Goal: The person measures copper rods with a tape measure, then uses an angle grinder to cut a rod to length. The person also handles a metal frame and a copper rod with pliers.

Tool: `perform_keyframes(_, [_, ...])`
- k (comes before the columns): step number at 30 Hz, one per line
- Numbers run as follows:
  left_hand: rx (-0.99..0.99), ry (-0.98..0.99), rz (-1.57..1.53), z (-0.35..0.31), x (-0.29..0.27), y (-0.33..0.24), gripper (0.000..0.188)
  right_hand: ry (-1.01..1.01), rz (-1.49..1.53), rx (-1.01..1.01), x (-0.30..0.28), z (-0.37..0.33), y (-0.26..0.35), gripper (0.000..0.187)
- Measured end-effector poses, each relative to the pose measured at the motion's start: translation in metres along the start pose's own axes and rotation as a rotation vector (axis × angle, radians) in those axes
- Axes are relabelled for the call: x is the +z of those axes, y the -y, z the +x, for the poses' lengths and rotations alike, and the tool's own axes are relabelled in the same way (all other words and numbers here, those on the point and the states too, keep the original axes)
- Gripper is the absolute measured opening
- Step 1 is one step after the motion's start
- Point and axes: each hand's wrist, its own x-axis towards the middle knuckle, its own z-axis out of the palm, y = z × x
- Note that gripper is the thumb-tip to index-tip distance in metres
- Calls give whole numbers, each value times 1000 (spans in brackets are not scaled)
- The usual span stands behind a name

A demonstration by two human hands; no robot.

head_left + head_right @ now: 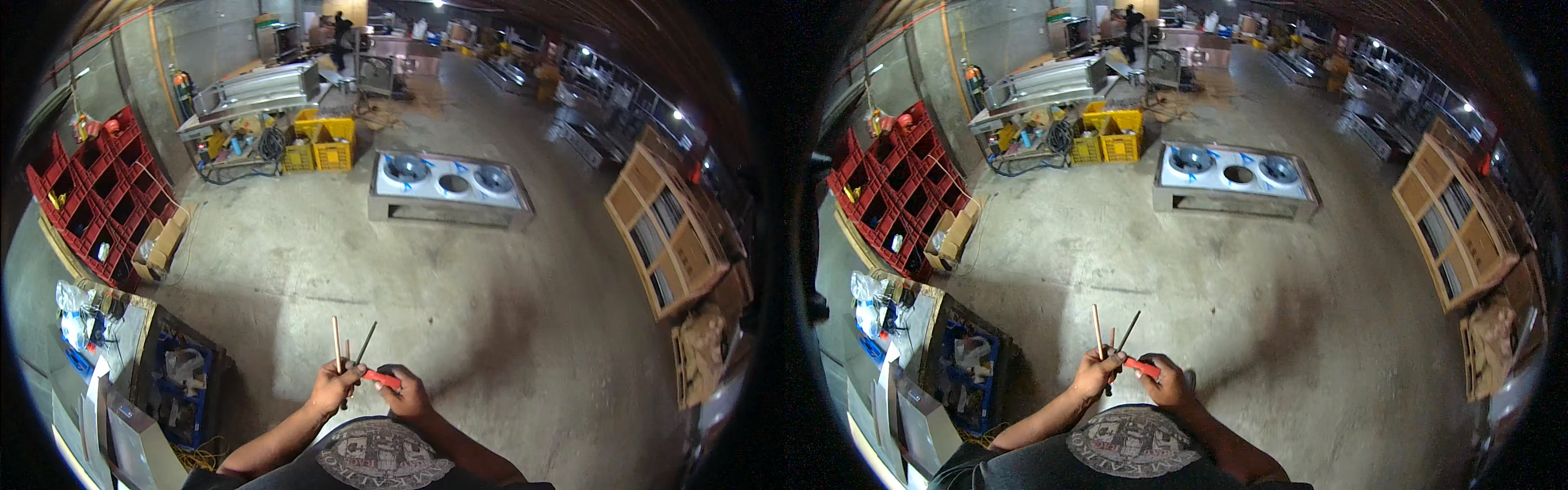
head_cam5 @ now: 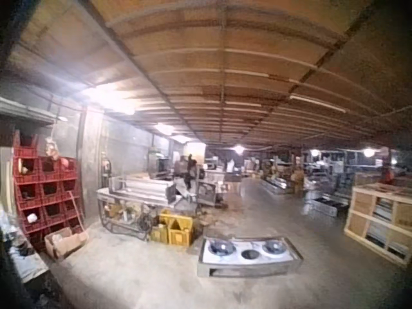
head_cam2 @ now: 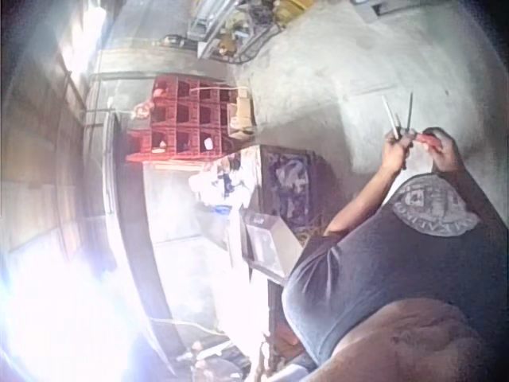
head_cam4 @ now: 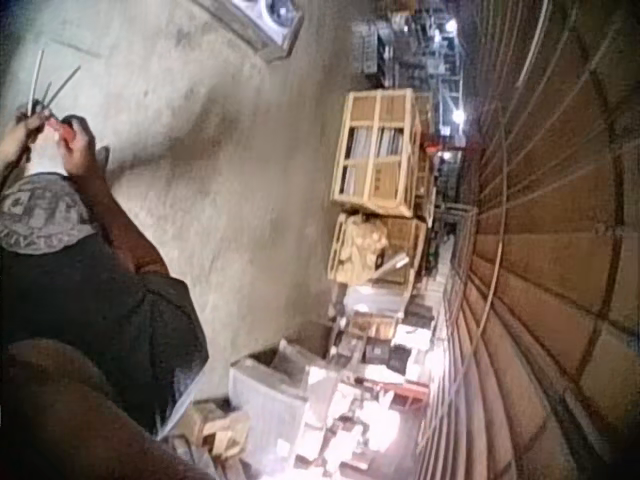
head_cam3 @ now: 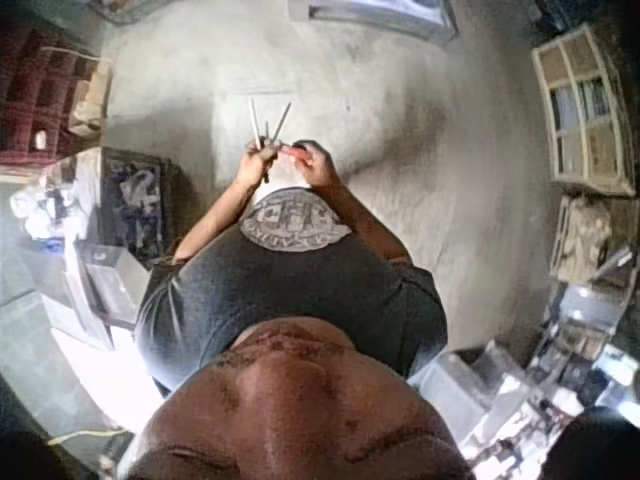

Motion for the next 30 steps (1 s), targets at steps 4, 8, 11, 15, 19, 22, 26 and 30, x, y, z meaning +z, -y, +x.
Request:
perform_keyframes(4, [37, -55, 48, 75, 0, -56, 21, 347, 345, 302, -24, 115, -32, 30])
perform_keyframes(8, [76, -57, -39, 150, -6, -86, 21, 588, 568, 414, -45, 228, -43, 37])
perform_keyframes(11, [98, -106, -75, 218, -12, -96, 23, 609, 564, 387, -46, 303, -63, 39])
perform_keyframes(15, [102, -117, -35, 314, -43, -120, 21, 618, 612, 517, -24, 398, -114, 36])
perform_keyframes(19, [223, -27, 70, 437, -69, -185, 21, 413, 457, 418, -23, 506, -132, 37])
perform_keyframes(22, [457, 91, 315, 529, -82, -236, 18, 360, 234, 221, -36, 593, -141, 34])
perform_keyframes(26, [602, 134, 442, 627, -93, -319, 17, 326, 88, 228, -48, 703, -135, 33])
perform_keyframes(30, [511, 130, 341, 730, -113, -356, 22, 474, 187, 282, -46, 792, -177, 40])
